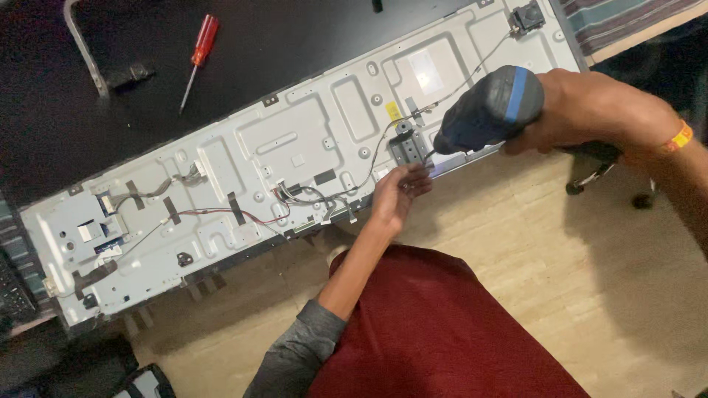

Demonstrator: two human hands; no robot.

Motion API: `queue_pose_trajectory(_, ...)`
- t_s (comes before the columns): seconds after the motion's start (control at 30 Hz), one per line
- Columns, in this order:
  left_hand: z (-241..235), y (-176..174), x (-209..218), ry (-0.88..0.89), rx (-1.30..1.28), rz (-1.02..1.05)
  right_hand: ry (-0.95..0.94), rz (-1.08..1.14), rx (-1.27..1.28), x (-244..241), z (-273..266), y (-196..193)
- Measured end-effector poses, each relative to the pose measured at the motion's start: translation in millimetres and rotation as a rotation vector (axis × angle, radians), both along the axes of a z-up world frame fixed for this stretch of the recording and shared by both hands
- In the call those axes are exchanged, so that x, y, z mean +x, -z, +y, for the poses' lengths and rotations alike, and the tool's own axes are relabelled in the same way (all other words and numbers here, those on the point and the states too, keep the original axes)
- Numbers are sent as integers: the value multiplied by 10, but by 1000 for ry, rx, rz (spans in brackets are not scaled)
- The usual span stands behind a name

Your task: The person uses a cordless drill and a screwdriver to remove and install screws on the back panel of a television. They also adjust internal wires and components while working on the device.

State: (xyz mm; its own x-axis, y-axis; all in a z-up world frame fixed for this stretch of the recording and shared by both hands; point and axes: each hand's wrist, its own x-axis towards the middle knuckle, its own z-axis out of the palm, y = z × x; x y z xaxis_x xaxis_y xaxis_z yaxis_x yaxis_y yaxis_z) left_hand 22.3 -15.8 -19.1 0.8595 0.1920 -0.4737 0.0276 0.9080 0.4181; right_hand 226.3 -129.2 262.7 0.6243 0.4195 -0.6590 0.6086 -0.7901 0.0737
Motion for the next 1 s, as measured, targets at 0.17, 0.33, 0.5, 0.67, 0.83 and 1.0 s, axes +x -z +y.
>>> queue_pose_trajectory(0.17,14,-29,29,42,23,42,-55,9,16,-149,-70,-113)
queue_pose_trajectory(0.33,84,-106,122,51,54,90,-54,19,220,-376,-389,-356)
queue_pose_trajectory(0.5,123,-19,276,58,6,-66,127,48,305,-522,-729,-232)
queue_pose_trajectory(0.67,381,19,222,-82,61,71,154,-30,501,-650,-950,-100)
queue_pose_trajectory(0.83,708,-69,287,-10,570,187,523,29,779,-902,-1061,-46)
queue_pose_trajectory(1.0,755,-177,429,228,1346,232,533,71,755,-871,-1078,134)
